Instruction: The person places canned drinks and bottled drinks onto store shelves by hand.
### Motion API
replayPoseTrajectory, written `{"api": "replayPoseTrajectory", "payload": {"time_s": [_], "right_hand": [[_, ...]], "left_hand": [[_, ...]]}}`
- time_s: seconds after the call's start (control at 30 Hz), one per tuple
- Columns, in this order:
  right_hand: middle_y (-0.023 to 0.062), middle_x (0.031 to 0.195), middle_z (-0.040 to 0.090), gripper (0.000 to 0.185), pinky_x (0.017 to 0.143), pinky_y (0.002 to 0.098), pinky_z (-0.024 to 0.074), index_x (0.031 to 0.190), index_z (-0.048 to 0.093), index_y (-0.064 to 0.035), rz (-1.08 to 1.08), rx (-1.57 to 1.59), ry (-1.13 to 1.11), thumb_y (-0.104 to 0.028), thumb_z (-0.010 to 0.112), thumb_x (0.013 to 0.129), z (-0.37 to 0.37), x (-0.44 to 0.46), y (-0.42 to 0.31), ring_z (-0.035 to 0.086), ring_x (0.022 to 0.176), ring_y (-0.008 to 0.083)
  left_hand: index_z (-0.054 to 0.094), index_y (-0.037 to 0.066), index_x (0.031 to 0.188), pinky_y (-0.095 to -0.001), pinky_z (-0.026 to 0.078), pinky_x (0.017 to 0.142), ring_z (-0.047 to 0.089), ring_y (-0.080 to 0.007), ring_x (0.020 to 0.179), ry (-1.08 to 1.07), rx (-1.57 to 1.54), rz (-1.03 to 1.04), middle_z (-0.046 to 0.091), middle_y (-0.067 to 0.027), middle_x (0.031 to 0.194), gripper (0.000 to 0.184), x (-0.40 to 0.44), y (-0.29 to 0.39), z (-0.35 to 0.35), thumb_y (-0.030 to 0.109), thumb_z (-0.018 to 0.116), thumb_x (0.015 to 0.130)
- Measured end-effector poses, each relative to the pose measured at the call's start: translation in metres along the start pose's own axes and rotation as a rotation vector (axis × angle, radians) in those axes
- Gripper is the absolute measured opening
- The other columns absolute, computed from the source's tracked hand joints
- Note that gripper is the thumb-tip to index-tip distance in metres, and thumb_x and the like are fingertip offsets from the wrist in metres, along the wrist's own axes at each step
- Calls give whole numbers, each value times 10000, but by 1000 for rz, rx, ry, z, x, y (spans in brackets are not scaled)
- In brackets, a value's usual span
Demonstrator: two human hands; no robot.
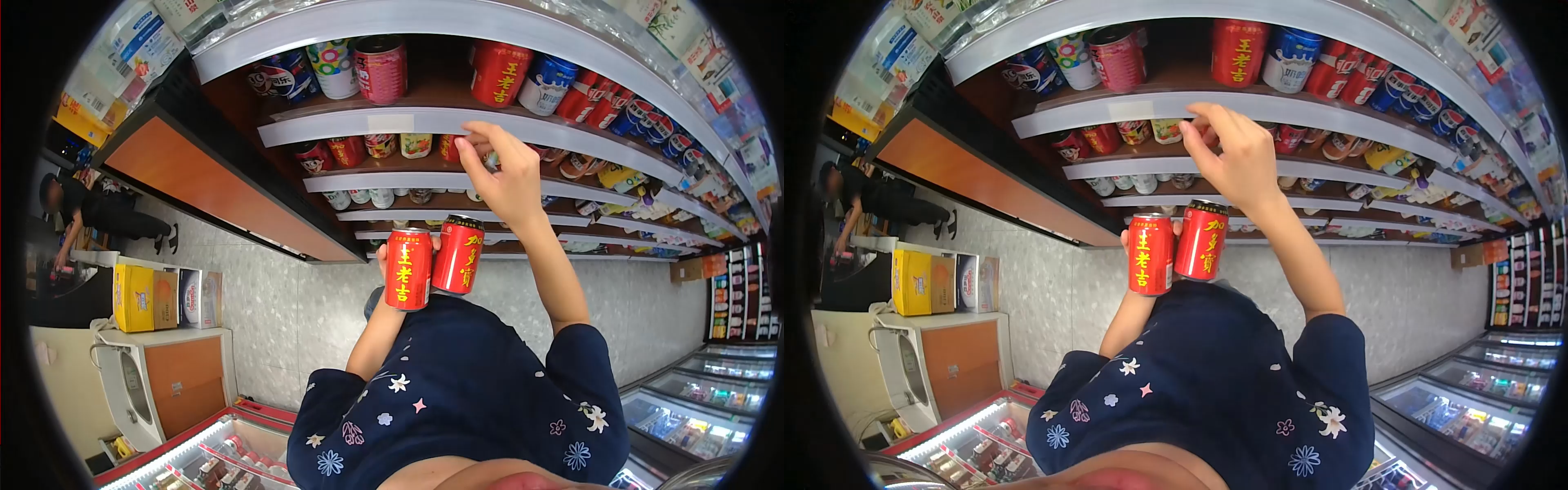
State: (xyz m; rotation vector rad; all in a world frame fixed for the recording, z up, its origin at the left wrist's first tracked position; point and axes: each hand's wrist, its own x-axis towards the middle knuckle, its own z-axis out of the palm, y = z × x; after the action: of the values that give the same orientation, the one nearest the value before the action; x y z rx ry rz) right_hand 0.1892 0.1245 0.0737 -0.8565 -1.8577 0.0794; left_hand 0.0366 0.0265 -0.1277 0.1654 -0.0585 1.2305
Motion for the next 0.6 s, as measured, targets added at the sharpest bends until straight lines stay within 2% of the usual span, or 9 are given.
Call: {"api": "replayPoseTrajectory", "payload": {"time_s": [0.1, 0.13, 0.23, 0.33, 0.43, 0.57, 0.6], "right_hand": [[61, 783, 677, 227, 549, 288, 501, 1002, 637, -24, 89, 6, 13, -144, 715, 826, 20, 13, -9, 636, 574, 168], [73, 825, 679, 329, 591, 310, 519, 1032, 629, -28, 167, 24, -13, -238, 748, 808, 29, 16, -9, 657, 651, 195], [113, 899, 699, 551, 719, 351, 506, 1096, 618, -22, 61, -227, 106, -405, 798, 743, 64, 35, -5, 668, 785, 232], [142, 907, 685, 775, 797, 419, 472, 1089, 608, 4, 89, -459, 135, -614, 774, 652, 95, 58, 2, 651, 858, 289], [165, 878, 674, 845, 814, 440, 448, 1050, 605, 31, 106, -528, 178, -683, 746, 620, 116, 67, 6, 645, 875, 316], [185, 856, 678, 784, 777, 429, 484, 1028, 606, 30, 81, -513, 245, -621, 783, 629, 126, 70, 24, 669, 829, 324], [190, 862, 683, 784, 775, 419, 501, 1038, 606, 35, 98, -419, 216, -611, 787, 632, 125, 69, 28, 678, 827, 320]], "left_hand": [[484, -125, 1130, -267, 594, 562, 686, -203, 714, -20, 43, -12, 569, -192, 1045, 876, -3, 21, 9, 660, 623, 766], [485, -131, 1119, -259, 591, 540, 684, -200, 699, -25, 45, -23, 568, -192, 1037, 882, -3, 28, 13, 665, 620, 764], [491, -144, 1090, -260, 598, 525, 685, -204, 671, -10, 47, 6, 563, -194, 1035, 888, -5, 43, 21, 672, 615, 761], [458, -159, 1111, -287, 613, 519, 696, -227, 695, -70, -11, -36, 551, -217, 1045, 882, -12, 57, 15, 629, 653, 766], [434, -173, 1121, -295, 618, 520, 696, -239, 698, -92, 38, -25, 545, -238, 1058, 881, -22, 65, 10, 600, 673, 775], [466, -139, 1126, -281, 610, 550, 682, -208, 713, -154, 150, -114, 549, -224, 1081, 883, -28, 81, 10, 648, 647, 769], [474, -132, 1128, -278, 607, 557, 679, -202, 722, -139, 174, -123, 550, -219, 1083, 883, -30, 84, 13, 656, 643, 767]]}}
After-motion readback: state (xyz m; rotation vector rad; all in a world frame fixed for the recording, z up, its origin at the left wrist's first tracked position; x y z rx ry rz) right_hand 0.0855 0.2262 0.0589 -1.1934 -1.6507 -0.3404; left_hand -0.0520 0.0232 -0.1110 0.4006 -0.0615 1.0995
